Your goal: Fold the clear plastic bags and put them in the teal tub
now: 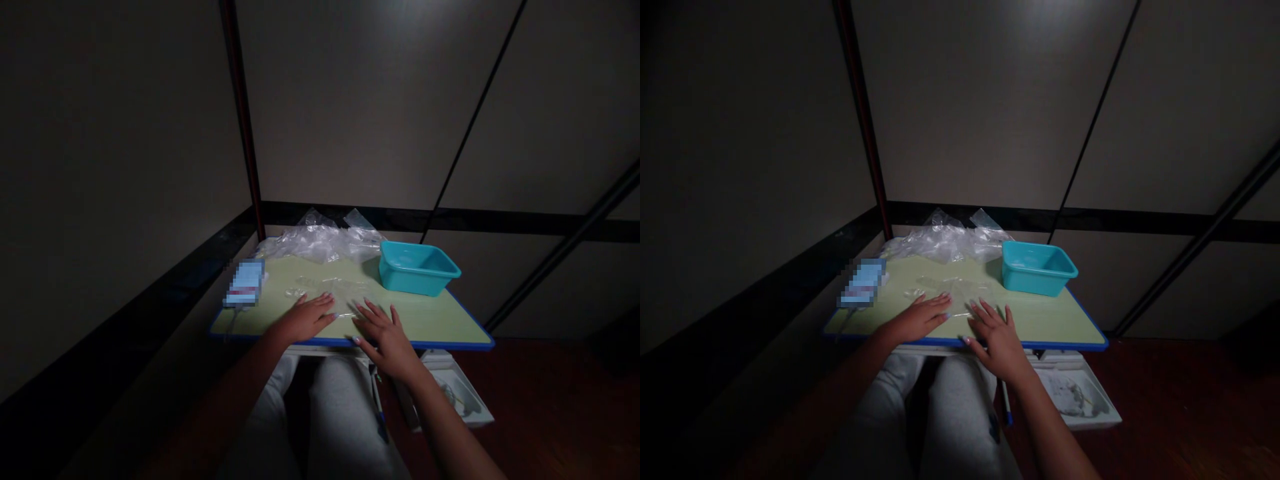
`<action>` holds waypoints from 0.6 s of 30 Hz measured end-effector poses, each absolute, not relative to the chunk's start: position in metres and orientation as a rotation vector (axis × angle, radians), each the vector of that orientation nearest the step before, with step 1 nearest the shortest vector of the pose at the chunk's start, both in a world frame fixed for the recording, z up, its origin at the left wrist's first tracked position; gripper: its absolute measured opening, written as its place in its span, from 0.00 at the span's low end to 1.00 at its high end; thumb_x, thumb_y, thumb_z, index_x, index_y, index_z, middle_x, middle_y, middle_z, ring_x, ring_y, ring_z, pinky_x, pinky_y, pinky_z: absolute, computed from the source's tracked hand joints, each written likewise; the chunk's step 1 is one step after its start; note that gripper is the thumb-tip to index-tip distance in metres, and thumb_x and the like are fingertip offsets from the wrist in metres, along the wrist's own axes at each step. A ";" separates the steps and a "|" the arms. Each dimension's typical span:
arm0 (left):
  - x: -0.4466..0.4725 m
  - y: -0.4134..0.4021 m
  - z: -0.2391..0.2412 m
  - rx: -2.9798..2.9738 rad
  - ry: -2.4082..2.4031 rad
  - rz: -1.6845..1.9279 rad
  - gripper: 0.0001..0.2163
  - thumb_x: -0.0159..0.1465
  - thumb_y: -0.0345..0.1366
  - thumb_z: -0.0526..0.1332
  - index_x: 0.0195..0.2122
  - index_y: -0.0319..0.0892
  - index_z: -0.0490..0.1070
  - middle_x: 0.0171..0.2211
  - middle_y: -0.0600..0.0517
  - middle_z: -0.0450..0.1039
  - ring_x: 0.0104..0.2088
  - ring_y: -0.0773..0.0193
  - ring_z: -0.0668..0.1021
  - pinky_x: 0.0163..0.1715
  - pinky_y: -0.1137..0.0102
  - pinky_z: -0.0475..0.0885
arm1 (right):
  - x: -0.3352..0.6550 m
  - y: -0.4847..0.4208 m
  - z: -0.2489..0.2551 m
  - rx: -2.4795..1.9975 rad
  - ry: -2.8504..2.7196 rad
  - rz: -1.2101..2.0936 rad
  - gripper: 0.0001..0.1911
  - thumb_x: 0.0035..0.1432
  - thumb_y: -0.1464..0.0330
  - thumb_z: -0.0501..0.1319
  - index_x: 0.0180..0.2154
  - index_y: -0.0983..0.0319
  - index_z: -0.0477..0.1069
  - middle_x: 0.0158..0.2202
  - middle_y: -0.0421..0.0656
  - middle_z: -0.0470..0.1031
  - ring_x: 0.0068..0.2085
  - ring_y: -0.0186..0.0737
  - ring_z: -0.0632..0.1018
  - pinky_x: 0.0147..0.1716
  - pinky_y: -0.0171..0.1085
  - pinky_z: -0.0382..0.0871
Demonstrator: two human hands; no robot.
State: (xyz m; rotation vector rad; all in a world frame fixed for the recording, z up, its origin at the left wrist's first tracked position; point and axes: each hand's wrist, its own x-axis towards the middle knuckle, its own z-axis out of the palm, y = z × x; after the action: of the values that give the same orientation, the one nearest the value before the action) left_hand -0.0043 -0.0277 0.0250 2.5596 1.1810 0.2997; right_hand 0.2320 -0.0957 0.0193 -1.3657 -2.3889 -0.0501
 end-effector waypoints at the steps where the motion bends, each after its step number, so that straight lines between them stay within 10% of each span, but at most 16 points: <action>1: -0.004 -0.028 0.025 2.563 1.181 0.298 0.23 0.68 0.49 0.42 0.63 0.50 0.52 0.65 0.49 0.49 0.64 0.59 0.54 0.61 0.52 0.41 | 0.229 -0.094 0.019 -1.375 -2.394 -0.068 0.21 0.61 0.56 0.52 0.53 0.56 0.67 0.63 0.47 0.57 0.64 0.52 0.54 0.57 0.65 0.32; 18: 0.002 -0.032 0.019 2.683 1.327 0.383 0.25 0.65 0.41 0.52 0.63 0.44 0.52 0.65 0.47 0.49 0.65 0.57 0.51 0.61 0.48 0.44 | 0.214 -0.084 0.031 -1.315 -2.410 0.084 0.22 0.61 0.56 0.53 0.54 0.57 0.66 0.57 0.50 0.67 0.61 0.52 0.61 0.56 0.66 0.23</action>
State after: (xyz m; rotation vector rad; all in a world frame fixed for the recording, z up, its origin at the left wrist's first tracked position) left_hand 0.0022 -0.0319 0.0187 2.6829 1.3265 0.3832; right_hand 0.2141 -0.0837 0.0310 -1.3150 -2.4098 0.0840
